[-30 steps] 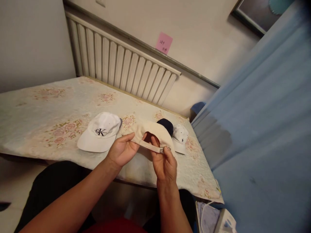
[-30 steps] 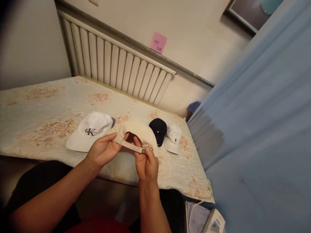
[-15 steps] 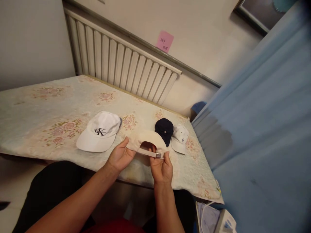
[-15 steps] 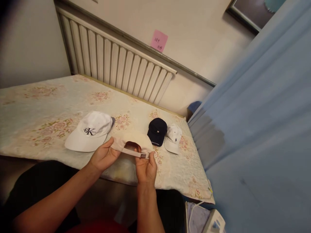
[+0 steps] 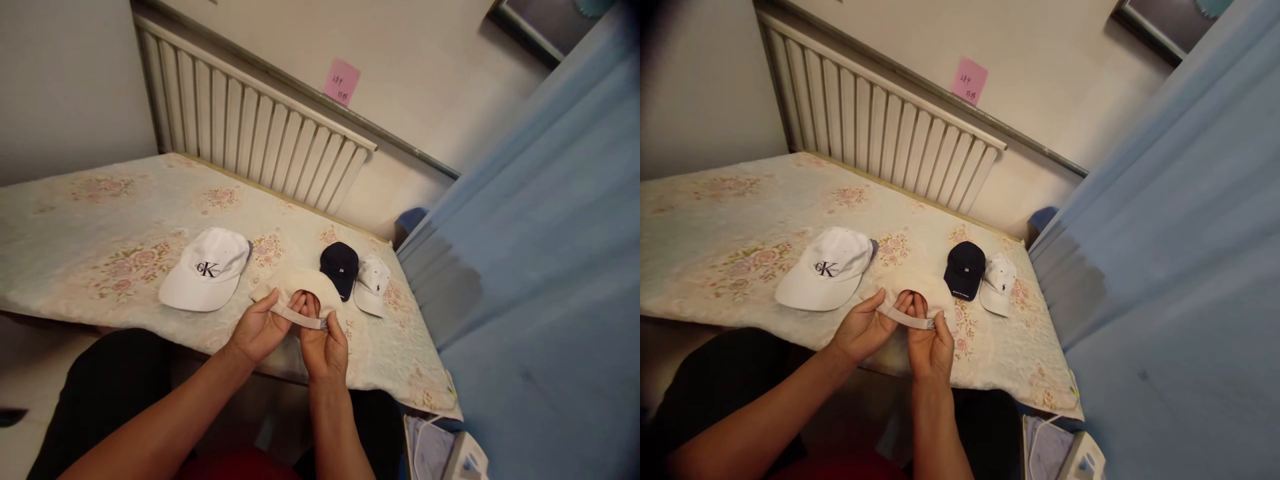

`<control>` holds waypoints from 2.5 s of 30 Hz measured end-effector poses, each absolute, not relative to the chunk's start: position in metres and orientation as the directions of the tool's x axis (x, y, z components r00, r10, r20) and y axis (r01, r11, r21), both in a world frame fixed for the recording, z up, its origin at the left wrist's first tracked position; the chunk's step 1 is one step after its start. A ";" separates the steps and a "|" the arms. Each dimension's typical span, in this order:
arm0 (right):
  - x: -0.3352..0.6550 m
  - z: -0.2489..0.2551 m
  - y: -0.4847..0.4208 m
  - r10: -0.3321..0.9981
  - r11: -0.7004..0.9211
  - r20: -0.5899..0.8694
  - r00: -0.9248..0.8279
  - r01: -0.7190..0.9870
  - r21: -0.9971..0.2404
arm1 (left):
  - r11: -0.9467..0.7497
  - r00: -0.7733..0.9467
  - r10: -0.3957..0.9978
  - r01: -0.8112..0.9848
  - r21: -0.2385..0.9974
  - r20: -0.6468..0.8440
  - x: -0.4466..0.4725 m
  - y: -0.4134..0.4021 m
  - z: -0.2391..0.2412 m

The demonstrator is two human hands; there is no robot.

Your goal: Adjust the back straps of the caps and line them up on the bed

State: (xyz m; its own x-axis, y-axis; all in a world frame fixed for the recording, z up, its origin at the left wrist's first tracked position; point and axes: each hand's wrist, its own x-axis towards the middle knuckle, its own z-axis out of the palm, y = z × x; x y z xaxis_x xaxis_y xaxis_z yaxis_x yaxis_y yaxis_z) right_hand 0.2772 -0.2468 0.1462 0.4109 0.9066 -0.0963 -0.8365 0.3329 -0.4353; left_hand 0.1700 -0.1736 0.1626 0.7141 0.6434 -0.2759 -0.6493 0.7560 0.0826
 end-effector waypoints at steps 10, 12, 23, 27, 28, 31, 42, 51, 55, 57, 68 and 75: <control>0.299 0.147 -0.251 0.844 0.387 -0.184 0.504 -0.810 -0.441 | 0.670 0.639 0.732 -0.738 0.078 -0.235 0.173 -0.167 0.154; 0.303 0.147 -0.251 0.828 0.405 -0.194 0.526 -0.801 -0.442 | 0.653 0.630 0.752 -0.753 0.085 -0.195 0.171 -0.165 0.155; 0.310 0.150 -0.253 0.829 0.438 -0.145 0.540 -0.788 -0.433 | 0.695 0.653 0.713 -0.706 0.136 -0.256 0.189 -0.169 0.167; 0.315 0.153 -0.251 0.841 0.392 -0.205 0.501 -0.824 -0.409 | 0.705 0.658 0.704 -0.694 0.147 -0.268 0.196 -0.172 0.172; 0.318 0.153 -0.251 0.833 0.397 -0.224 0.505 -0.829 -0.394 | 0.699 0.654 0.710 -0.700 0.147 -0.262 0.197 -0.172 0.172; 0.328 0.150 -0.249 0.804 0.429 -0.262 0.534 -0.826 -0.367 | 0.681 0.642 0.728 -0.717 0.149 -0.242 0.199 -0.167 0.171; 0.327 0.141 -0.248 0.763 0.521 -0.142 0.631 -0.729 -0.444 | 0.711 0.676 0.692 -0.698 0.081 -0.255 0.196 -0.163 0.163; 0.257 0.140 -0.238 0.743 0.459 0.028 0.668 -0.479 -0.748 | 0.790 0.762 0.612 -0.601 0.120 -0.213 0.202 -0.189 0.160; 0.258 0.137 -0.240 0.640 0.378 -0.049 0.767 -0.369 -0.849 | 0.788 0.769 0.616 -0.602 0.128 -0.173 0.200 -0.192 0.156; 0.261 0.137 -0.243 0.622 0.378 -0.036 0.782 -0.340 -0.861 | 0.787 0.767 0.617 -0.608 0.107 -0.178 0.198 -0.190 0.154; 0.272 0.149 -0.249 0.683 0.538 0.010 0.731 -0.494 -0.683 | 0.715 0.691 0.695 -0.693 0.088 -0.201 0.192 -0.177 0.155; 0.267 0.148 -0.249 0.684 0.580 0.043 0.728 -0.507 -0.637 | 0.710 0.671 0.692 -0.699 0.085 -0.267 0.190 -0.176 0.156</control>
State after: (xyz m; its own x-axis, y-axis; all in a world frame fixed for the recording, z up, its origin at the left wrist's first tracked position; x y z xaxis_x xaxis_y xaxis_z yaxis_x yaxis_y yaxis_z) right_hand 0.2673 -0.2490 0.1478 0.7285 0.6837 0.0429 -0.5074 0.5805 -0.6369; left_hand 0.1900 -0.1765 0.1555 0.6707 0.6921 -0.2668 -0.6989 0.7101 0.0853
